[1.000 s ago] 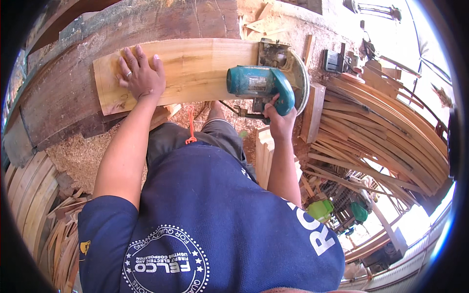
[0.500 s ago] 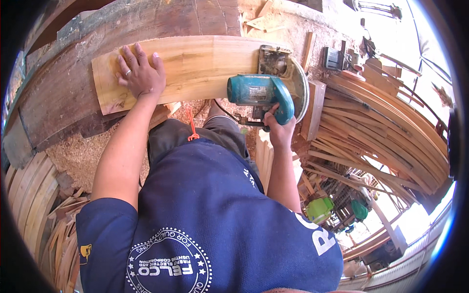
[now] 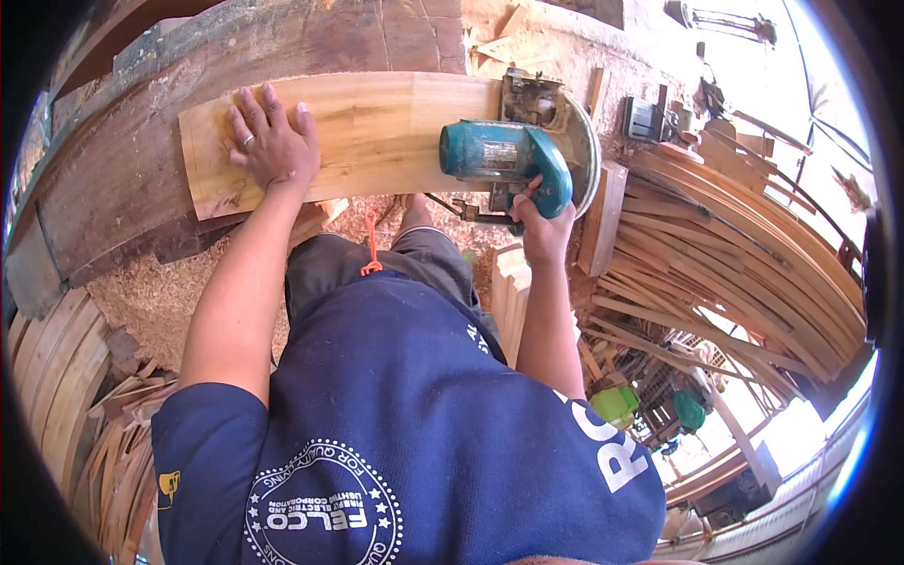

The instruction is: The person uses a circular saw to cut a wooden board and subsequently organizes a stack of cut boards. The person then picks up a smaller piece of wood and prepares to cut another board with the saw.

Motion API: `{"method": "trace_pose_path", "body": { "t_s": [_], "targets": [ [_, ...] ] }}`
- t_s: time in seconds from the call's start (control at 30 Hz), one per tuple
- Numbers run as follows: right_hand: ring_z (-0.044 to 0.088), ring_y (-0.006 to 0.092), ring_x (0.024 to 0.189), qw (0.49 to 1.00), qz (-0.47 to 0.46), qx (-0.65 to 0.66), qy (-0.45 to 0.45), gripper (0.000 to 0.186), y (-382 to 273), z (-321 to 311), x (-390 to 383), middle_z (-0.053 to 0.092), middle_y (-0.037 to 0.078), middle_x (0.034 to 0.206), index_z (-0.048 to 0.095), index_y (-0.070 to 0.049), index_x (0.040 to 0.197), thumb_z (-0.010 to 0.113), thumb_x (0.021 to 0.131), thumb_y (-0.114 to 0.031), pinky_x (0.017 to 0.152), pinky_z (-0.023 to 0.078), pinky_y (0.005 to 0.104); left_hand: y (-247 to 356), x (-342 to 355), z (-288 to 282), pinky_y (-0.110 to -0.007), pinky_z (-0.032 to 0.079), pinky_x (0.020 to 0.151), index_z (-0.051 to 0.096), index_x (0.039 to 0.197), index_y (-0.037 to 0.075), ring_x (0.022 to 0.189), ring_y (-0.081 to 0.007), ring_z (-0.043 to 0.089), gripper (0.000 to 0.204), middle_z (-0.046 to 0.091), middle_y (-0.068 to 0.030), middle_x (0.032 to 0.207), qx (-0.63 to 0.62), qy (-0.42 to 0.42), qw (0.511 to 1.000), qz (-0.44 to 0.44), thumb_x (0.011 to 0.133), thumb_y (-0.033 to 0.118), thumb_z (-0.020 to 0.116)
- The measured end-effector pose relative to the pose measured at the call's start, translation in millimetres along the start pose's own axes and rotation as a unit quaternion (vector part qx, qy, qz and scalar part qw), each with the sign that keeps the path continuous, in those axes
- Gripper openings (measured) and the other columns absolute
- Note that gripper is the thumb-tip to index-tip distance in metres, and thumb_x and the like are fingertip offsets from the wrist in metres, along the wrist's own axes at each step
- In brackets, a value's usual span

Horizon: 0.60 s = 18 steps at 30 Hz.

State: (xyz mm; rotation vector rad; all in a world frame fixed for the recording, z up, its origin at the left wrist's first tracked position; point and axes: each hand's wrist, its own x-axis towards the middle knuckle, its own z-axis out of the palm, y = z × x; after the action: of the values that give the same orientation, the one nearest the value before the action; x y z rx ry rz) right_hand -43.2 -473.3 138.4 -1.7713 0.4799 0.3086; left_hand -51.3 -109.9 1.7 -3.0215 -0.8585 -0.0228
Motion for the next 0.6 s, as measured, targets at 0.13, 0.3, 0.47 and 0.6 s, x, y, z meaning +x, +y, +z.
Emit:
{"method": "trace_pose_path", "body": {
  "t_s": [0.13,0.3,0.47,0.6],
  "targets": [
    [0.059,0.0093,0.066,1.0,-0.01,-0.007,-0.003,0.017,1,-2,2,0.06,0.0,0.076,0.063,-0.003,0.097,0.069,0.082,0.004,0.06,0.047,0.0267,1,-1,-1,-0.072,0.021,0.119,0.035,0.165,0.022,0.159,-0.0398,0.023,0.069,0.023,-0.0123,0.175,-0.005,0.003,1.0,0.001,0.105,0.054,0.044],
    [0.059,0.0093,0.065,1.0,-0.015,-0.004,0.004,0.016,2,0,8,0.061,0.0,0.075,0.063,-0.002,0.095,0.069,0.082,0.004,0.06,0.047,0.0266,1,0,-2,-0.072,0.02,0.119,0.037,0.164,0.021,0.159,-0.0402,0.023,0.068,0.024,-0.0129,0.175,-0.009,0.005,1.0,0.003,0.105,0.053,0.044],
    [0.06,0.0098,0.065,1.0,-0.02,0.001,-0.01,0.022,1,0,16,0.063,0.001,0.076,0.064,-0.001,0.103,0.069,0.082,0.004,0.06,0.047,0.0261,2,0,-4,-0.072,0.02,0.119,0.037,0.164,0.02,0.159,-0.0399,0.024,0.068,0.024,-0.0128,0.175,0.006,-0.002,1.0,0.004,0.105,0.052,0.044],
    [0.06,0.0098,0.064,1.0,-0.028,0.006,-0.011,0.031,-2,4,20,0.064,0.002,0.077,0.065,0.0,0.114,0.067,0.083,0.005,0.06,0.047,0.0262,2,1,-2,-0.072,0.02,0.119,0.036,0.165,0.021,0.159,-0.0399,0.024,0.068,0.025,-0.0122,0.175,0.005,0.002,1.0,0.002,0.105,0.052,0.043]
  ]
}}
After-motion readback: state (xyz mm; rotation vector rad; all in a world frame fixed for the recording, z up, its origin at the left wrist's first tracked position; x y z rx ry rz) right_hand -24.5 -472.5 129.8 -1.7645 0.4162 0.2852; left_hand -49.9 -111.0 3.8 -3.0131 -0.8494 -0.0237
